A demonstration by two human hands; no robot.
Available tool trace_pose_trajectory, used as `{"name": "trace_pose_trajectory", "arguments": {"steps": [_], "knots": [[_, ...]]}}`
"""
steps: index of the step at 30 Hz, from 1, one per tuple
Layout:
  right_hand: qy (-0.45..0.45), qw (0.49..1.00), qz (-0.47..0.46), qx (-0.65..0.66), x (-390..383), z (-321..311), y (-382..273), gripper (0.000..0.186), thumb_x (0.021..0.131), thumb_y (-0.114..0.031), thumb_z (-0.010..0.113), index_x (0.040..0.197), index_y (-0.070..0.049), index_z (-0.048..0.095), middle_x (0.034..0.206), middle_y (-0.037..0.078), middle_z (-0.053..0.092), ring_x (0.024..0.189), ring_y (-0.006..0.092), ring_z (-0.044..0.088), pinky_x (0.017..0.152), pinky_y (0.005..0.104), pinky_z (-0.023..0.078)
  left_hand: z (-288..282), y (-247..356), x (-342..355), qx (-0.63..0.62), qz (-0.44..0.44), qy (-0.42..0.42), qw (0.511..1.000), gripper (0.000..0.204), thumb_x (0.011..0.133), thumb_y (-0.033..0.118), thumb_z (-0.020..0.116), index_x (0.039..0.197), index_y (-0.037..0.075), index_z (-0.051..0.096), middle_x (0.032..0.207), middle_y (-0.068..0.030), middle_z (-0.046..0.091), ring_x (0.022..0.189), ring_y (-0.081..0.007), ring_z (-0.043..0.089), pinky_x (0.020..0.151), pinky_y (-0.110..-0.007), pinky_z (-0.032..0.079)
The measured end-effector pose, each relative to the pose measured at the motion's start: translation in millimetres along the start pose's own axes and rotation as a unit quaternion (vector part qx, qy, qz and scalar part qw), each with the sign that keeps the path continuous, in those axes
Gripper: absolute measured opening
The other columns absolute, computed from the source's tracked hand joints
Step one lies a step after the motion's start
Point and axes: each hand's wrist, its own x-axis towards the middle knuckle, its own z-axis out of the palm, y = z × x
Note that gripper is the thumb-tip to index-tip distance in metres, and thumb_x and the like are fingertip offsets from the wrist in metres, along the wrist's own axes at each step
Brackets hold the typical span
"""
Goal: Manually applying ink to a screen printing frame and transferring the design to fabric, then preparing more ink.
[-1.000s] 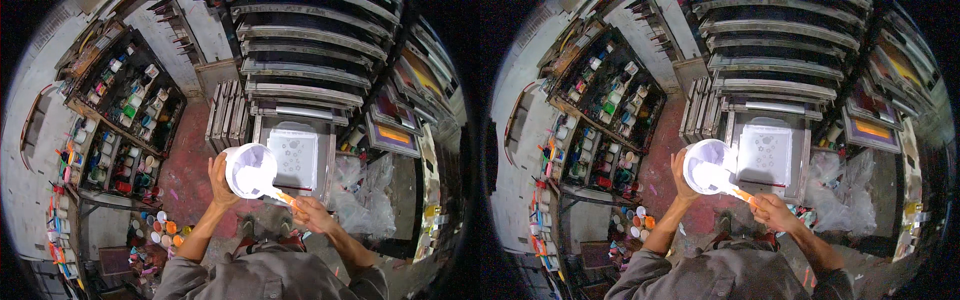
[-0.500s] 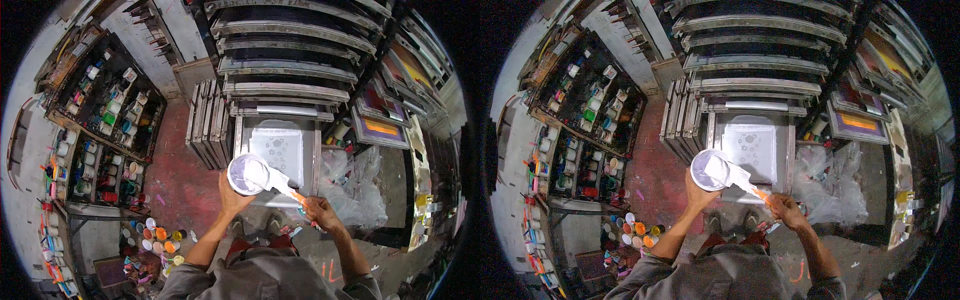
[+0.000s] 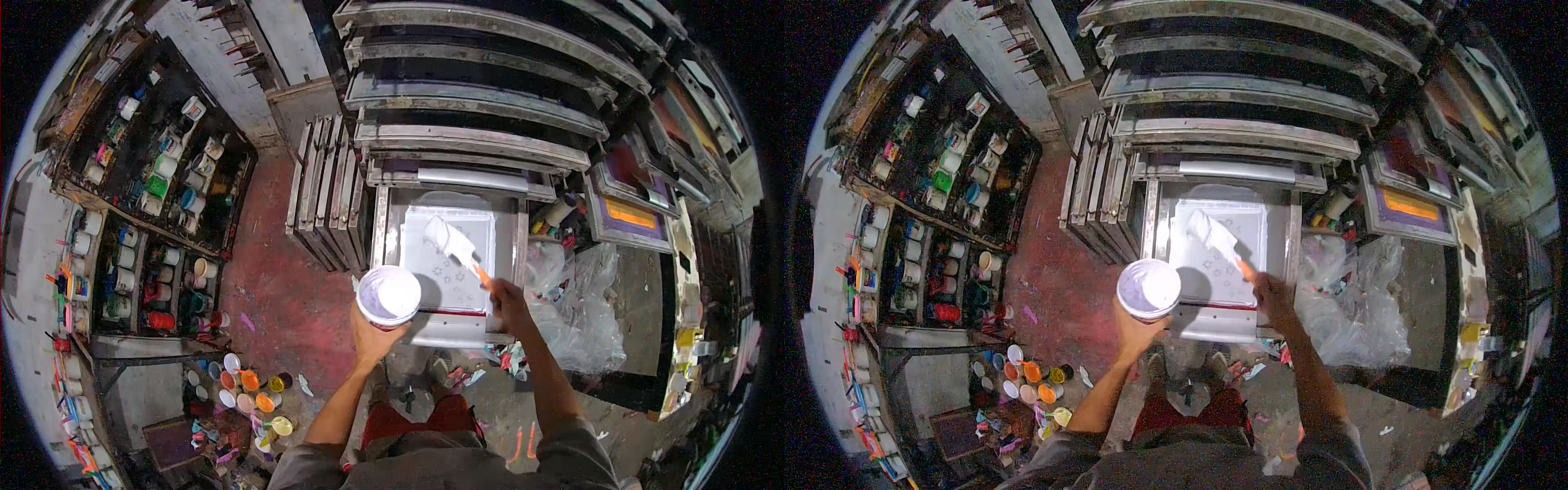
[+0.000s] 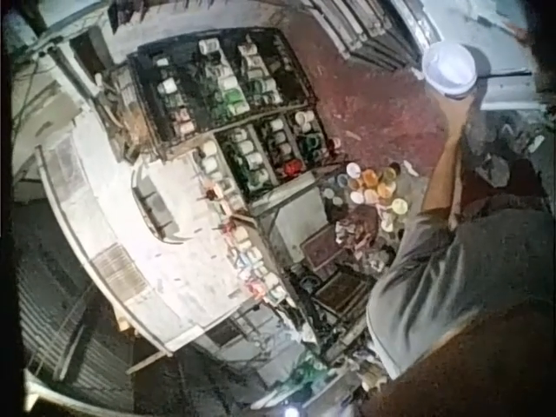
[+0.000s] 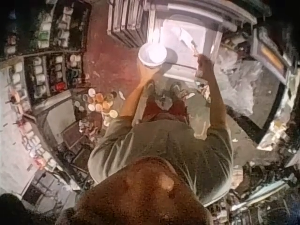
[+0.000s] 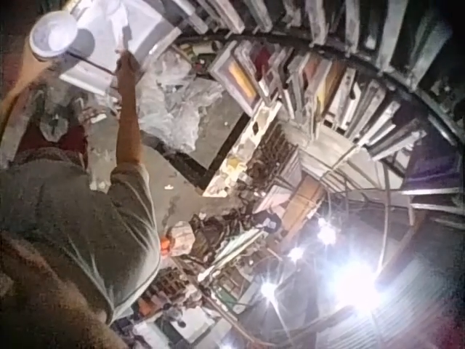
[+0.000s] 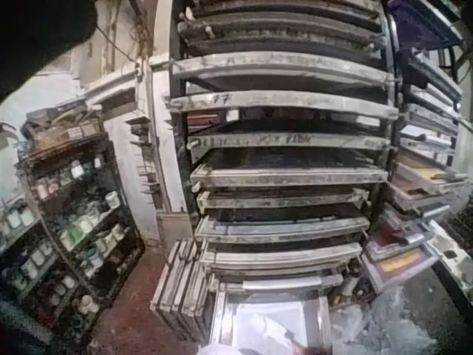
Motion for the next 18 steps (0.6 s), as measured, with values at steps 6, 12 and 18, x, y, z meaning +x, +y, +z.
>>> {"name": "trace_pose_trajectory", "arguments": {"steps": [6,12,18], "knots": [[0.117,0.945,-0.195,-0.234,127,16,47,0.038,0.104,-0.031,0.042,0.103,-0.001,0.064,0.079,0.020,0.058,0.075,0.0330,0.057,0.075,0.0435,0.047,-44,-26,-28,0.048,-0.055,0.020,0.997,0.115,0.055,0.022,0.097,0.142,-0.004,0.026,0.136,-0.0188,0.047,0.127,-0.0282,0.048,0.108,-0.042,0.040],[0.191,0.861,-0.258,-0.394,162,51,53,0.020,0.101,-0.022,0.049,0.111,-0.007,0.058,0.098,0.019,0.061,0.093,0.0402,0.059,0.079,0.0523,0.047,-88,-40,-72,0.038,-0.145,0.032,0.988,0.114,0.057,0.021,0.094,0.144,-0.002,0.023,0.137,-0.0192,0.045,0.128,-0.0297,0.048,0.108,-0.043,0.040],[0.235,0.793,-0.236,-0.510,166,56,52,0.017,0.096,-0.015,0.053,0.112,-0.008,0.056,0.099,0.015,0.055,0.093,0.0371,0.059,0.077,0.0498,0.049,-102,-41,-96,0.020,-0.159,0.059,0.985,0.115,0.055,0.023,0.094,0.140,-0.002,0.022,0.137,-0.0208,0.042,0.127,-0.0308,0.047,0.107,-0.044,0.038]]}}
